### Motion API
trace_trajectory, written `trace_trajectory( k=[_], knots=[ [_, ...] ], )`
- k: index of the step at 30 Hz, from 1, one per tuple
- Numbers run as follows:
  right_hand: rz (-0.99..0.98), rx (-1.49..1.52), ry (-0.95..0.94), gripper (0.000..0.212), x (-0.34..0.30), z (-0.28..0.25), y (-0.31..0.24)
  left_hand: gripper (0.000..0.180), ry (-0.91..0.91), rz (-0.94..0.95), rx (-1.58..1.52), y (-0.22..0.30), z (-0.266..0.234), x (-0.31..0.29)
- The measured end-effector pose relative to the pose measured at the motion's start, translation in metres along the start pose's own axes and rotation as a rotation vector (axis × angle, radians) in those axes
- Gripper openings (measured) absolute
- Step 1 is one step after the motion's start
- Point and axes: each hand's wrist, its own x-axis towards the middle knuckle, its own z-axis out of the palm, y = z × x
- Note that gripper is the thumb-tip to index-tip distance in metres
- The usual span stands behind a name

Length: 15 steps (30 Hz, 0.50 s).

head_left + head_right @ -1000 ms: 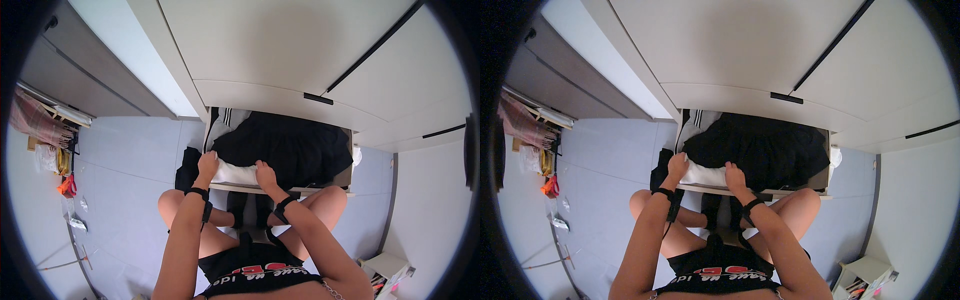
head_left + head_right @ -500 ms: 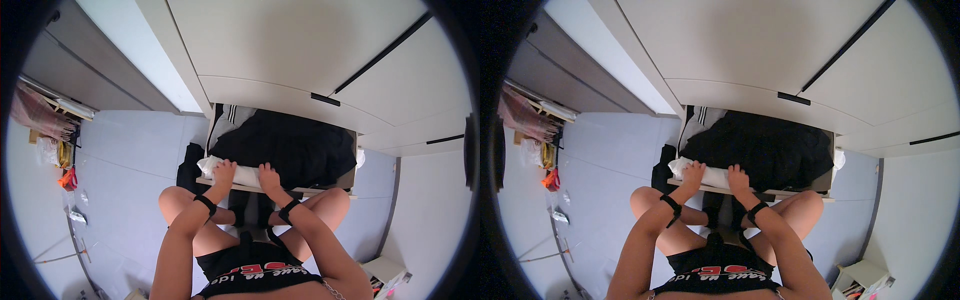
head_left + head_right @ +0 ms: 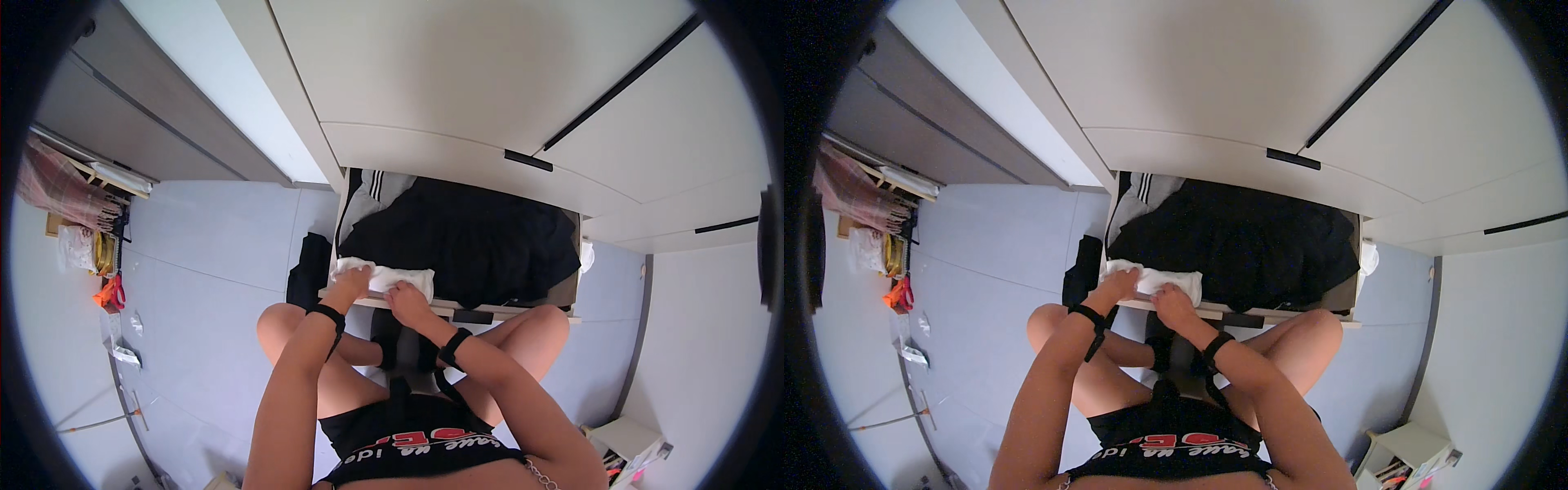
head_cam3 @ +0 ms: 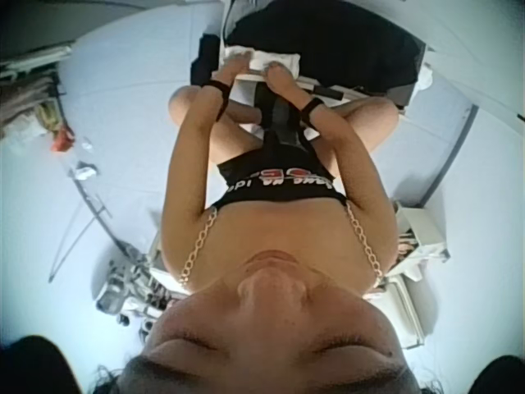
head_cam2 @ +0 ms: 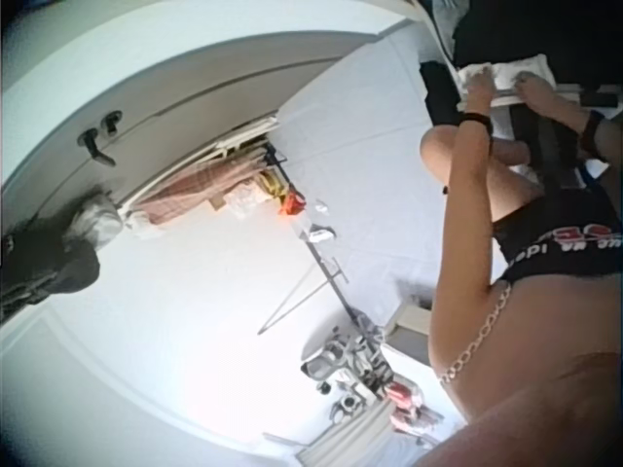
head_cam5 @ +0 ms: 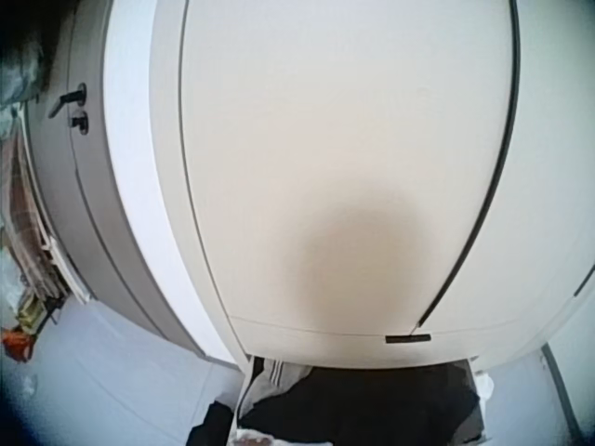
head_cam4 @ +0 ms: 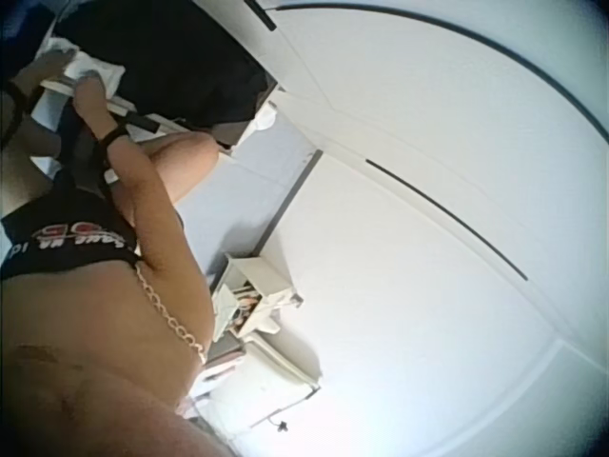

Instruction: The person folds and organizes several garments, including a blue patterned top, a black shirt, a white fuzzy accessory, and a white t-shirt, by placing them into an open dresser drawer.

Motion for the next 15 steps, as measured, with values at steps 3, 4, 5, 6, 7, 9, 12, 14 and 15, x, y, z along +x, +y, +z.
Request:
trace_trajectory(
  k=[3,4,5,6,7,9,12,14,15],
  knots=[
    [0.017,-0.052,-0.093,0.028,0.004,-0.004,-0.01,0.054,-0.178,-0.106,-0.188,-0.012,0.0,0.004],
    [-0.011,-0.106,-0.173,0.031,0.004,-0.008,-0.016,0.054,-0.179,-0.105,-0.187,-0.012,0.004,0.002],
    [-0.009,-0.106,-0.173,0.031,0.002,0.001,-0.019,0.056,-0.151,-0.142,-0.181,-0.012,0.01,-0.003],
    [0.051,-0.133,-0.097,0.032,-0.003,0.013,-0.011,0.057,-0.118,-0.156,-0.171,-0.003,0.009,0.001],
    [0.093,-0.151,-0.031,0.034,-0.004,0.016,-0.011,0.057,-0.117,-0.153,-0.171,0.002,0.008,-0.001],
    [0.083,-0.122,-0.084,0.039,-0.003,0.015,-0.012,0.06,-0.096,-0.186,-0.062,0.012,0.004,-0.012],
    [0.125,0.015,-0.255,0.045,0.007,0.006,-0.003,0.054,-0.145,-0.185,-0.027,0.03,-0.014,-0.019],
    [0.176,0.12,-0.367,0.044,0.016,0.002,0.023,0.051,-0.186,-0.16,-0.016,0.037,-0.017,-0.012],
    [0.152,0.202,-0.382,0.04,0.016,-0.001,0.043,0.051,-0.14,-0.129,0.038,0.04,-0.012,-0.002]
  ],
)
